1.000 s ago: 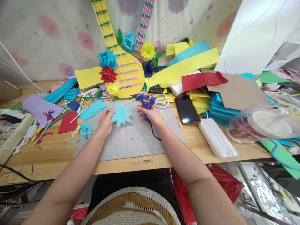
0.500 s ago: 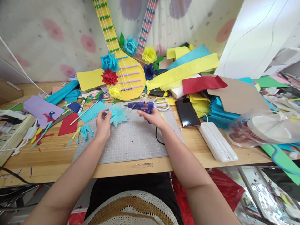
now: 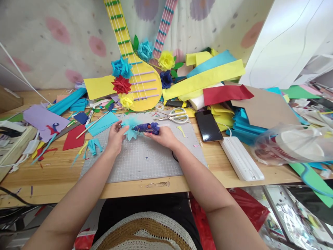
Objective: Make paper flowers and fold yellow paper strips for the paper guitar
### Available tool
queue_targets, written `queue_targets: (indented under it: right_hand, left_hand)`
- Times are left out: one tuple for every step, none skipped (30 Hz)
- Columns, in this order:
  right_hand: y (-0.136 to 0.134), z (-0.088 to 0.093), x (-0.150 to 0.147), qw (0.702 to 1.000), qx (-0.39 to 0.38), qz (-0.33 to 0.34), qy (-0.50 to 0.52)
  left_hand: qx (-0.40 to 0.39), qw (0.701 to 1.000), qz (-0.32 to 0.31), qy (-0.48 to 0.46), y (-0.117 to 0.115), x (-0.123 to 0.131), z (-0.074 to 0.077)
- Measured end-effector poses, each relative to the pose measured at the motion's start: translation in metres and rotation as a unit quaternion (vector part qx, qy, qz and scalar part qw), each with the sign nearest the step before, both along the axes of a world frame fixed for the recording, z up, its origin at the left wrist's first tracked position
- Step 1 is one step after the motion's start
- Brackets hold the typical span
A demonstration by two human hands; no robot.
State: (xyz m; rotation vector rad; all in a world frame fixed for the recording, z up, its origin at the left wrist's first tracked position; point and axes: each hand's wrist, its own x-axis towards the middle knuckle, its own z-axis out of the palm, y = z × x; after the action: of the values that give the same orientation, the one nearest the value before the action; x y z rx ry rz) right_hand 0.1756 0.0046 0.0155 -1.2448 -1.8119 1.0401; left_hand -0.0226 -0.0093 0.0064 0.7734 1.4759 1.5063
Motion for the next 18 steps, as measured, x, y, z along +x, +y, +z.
queue_targets:
  right_hand:
    - [0.0001, 0.0002, 0.0002, 1.000, 0.000, -0.003, 0.002]
    - [0.0003, 0.0003, 0.0004, 1.000, 0.001, -0.005, 0.003]
    - [0.0005, 0.0004, 0.0005, 1.000, 0.003, -0.008, 0.003]
    - [0.0006, 0.0005, 0.0007, 1.000, 0.005, -0.010, 0.002]
    - [0.0008, 0.0005, 0.0008, 1.000, 0.007, -0.012, -0.003]
    - [0.0010, 0.0006, 0.0010, 1.000, 0.008, -0.014, -0.008]
    - [0.0011, 0.0007, 0.0011, 1.000, 0.009, -0.016, -0.011]
    - [0.0011, 0.0010, 0.0012, 1.000, 0.008, -0.018, -0.011]
    - [0.0010, 0.0013, 0.0013, 1.000, 0.007, -0.021, -0.006]
    - [0.0009, 0.0016, 0.0013, 1.000, 0.005, -0.023, 0.000]
    - [0.0006, 0.0020, 0.0012, 1.000, 0.004, -0.023, 0.007]
    - [0.0003, 0.0022, 0.0011, 1.000, 0.004, -0.022, 0.010]
    - [0.0000, 0.0022, 0.0009, 1.000, 0.006, -0.019, 0.008]
    - [-0.0004, 0.0020, 0.0007, 1.000, 0.009, -0.015, 0.003]
    - [-0.0006, 0.0017, 0.0006, 1.000, 0.013, -0.011, -0.004]
    - [-0.0008, 0.0013, 0.0005, 1.000, 0.020, -0.005, -0.012]
    - [-0.0009, 0.0008, 0.0005, 0.999, 0.027, 0.001, -0.020]
    - [-0.0009, 0.0002, 0.0006, 0.999, 0.036, 0.008, -0.029]
  left_hand:
    - [0.012, 1.000, 0.002, 0.016, -0.0001, 0.0009, -0.0023]
    - [0.028, 0.999, 0.002, 0.027, 0.0000, 0.0018, -0.0045]
    - [0.041, 0.999, 0.001, 0.035, 0.0002, 0.0026, -0.0064]
    - [0.052, 0.998, 0.003, 0.039, 0.0004, 0.0032, -0.0078]
    - [0.058, 0.998, 0.008, 0.038, 0.0007, 0.0036, -0.0087]
    - [0.059, 0.998, 0.013, 0.034, 0.0009, 0.0037, -0.0091]
    - [0.057, 0.998, 0.018, 0.028, 0.0011, 0.0038, -0.0089]
    - [0.051, 0.998, 0.022, 0.020, 0.0012, 0.0037, -0.0082]
    - [0.045, 0.999, 0.024, 0.013, 0.0011, 0.0036, -0.0073]
    - [0.040, 0.999, 0.024, 0.009, 0.0009, 0.0034, -0.0061]
    - [0.034, 0.999, 0.022, 0.007, 0.0006, 0.0033, -0.0050]
    - [0.028, 0.999, 0.019, 0.007, 0.0003, 0.0032, -0.0040]
    - [0.022, 1.000, 0.015, 0.009, -0.0001, 0.0032, -0.0031]
    - [0.017, 1.000, 0.011, 0.012, -0.0005, 0.0032, -0.0026]
    - [0.013, 1.000, 0.007, 0.015, -0.0007, 0.0033, -0.0023]
    - [0.011, 1.000, 0.006, 0.018, -0.0009, 0.0034, -0.0023]
    - [0.011, 1.000, 0.006, 0.020, -0.0009, 0.0037, -0.0025]
    - [0.012, 1.000, 0.007, 0.021, -0.0008, 0.0040, -0.0028]
